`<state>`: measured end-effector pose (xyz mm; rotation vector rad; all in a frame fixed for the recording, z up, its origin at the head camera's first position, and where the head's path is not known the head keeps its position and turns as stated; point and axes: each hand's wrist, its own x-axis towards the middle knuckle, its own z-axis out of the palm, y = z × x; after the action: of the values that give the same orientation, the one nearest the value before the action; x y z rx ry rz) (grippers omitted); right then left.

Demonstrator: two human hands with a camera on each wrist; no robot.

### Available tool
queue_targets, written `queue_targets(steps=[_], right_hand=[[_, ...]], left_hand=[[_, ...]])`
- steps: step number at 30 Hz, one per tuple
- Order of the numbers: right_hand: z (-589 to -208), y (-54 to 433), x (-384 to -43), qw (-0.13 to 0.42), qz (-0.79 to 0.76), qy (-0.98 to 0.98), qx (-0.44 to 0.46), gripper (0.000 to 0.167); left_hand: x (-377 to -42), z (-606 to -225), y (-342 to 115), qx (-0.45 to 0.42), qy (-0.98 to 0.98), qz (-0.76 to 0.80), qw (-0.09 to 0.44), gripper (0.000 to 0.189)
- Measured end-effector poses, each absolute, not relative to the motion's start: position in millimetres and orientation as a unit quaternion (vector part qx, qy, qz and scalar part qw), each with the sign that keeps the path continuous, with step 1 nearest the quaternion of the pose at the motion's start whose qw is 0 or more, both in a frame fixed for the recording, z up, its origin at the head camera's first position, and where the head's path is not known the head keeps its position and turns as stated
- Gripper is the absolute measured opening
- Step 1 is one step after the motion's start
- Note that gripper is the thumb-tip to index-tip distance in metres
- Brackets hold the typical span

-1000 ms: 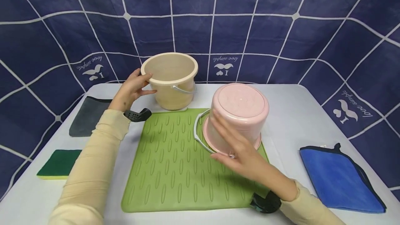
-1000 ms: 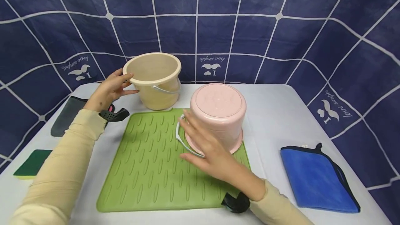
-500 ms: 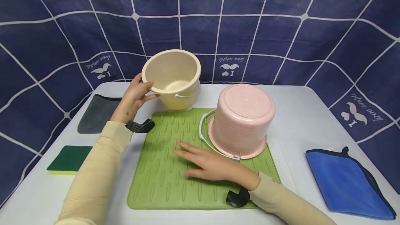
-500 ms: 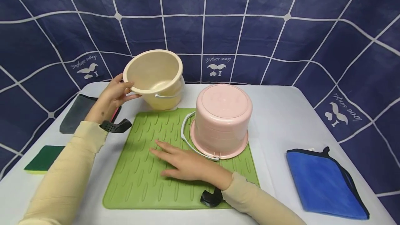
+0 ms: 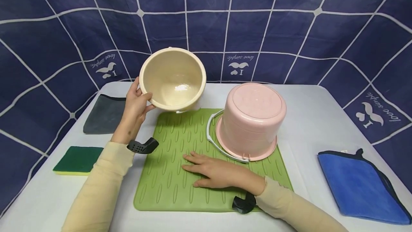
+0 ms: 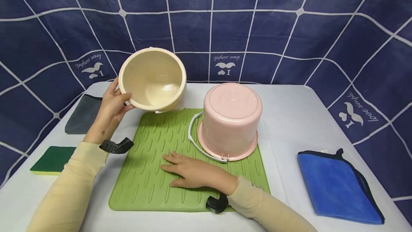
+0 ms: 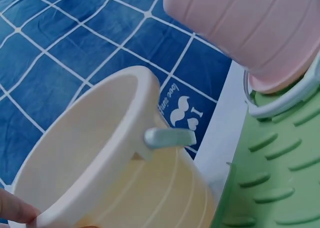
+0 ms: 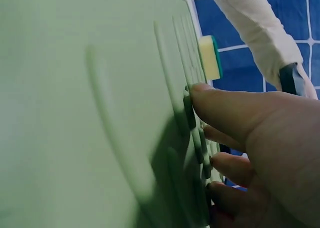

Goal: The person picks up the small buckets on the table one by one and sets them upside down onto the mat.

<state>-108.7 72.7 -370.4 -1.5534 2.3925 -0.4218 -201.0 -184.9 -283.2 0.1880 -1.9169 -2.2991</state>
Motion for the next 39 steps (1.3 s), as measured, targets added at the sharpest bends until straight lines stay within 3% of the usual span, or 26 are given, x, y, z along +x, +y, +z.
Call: queue_targets(steps=[6, 17, 24, 30, 34, 39], right_hand=[[-360, 74, -113, 0.119, -0.247, 0.817, -0.507, 0.06], [-301, 77, -121, -0.011, -0.649, 0.683, -0.335, 0.07], [-284, 68, -131, -0.004, -0.763, 0.595, -0.252, 0.062], [-291, 62, -140, -0.012, -0.762, 0.61, -0.215, 0.062], [-301, 59, -145, 0.003, -0.762, 0.61, -0.219, 0.073], [-313, 52, -151, 0.066, -0.795, 0.563, -0.216, 0.091]], left_hand=[[-189, -282, -191, 0.053, -0.639, -0.761, 0.101, 0.073], [-143, -271, -207, -0.031, -0.645, -0.752, 0.132, 0.074], [-109, -268, -223, -0.107, -0.617, -0.772, 0.113, 0.072], [-91, -266, -229, -0.164, -0.577, -0.795, 0.09, 0.071], [-82, -268, -234, -0.203, -0.538, -0.815, 0.077, 0.07], [-74, -274, -240, -0.23, -0.51, -0.827, 0.063, 0.071]])
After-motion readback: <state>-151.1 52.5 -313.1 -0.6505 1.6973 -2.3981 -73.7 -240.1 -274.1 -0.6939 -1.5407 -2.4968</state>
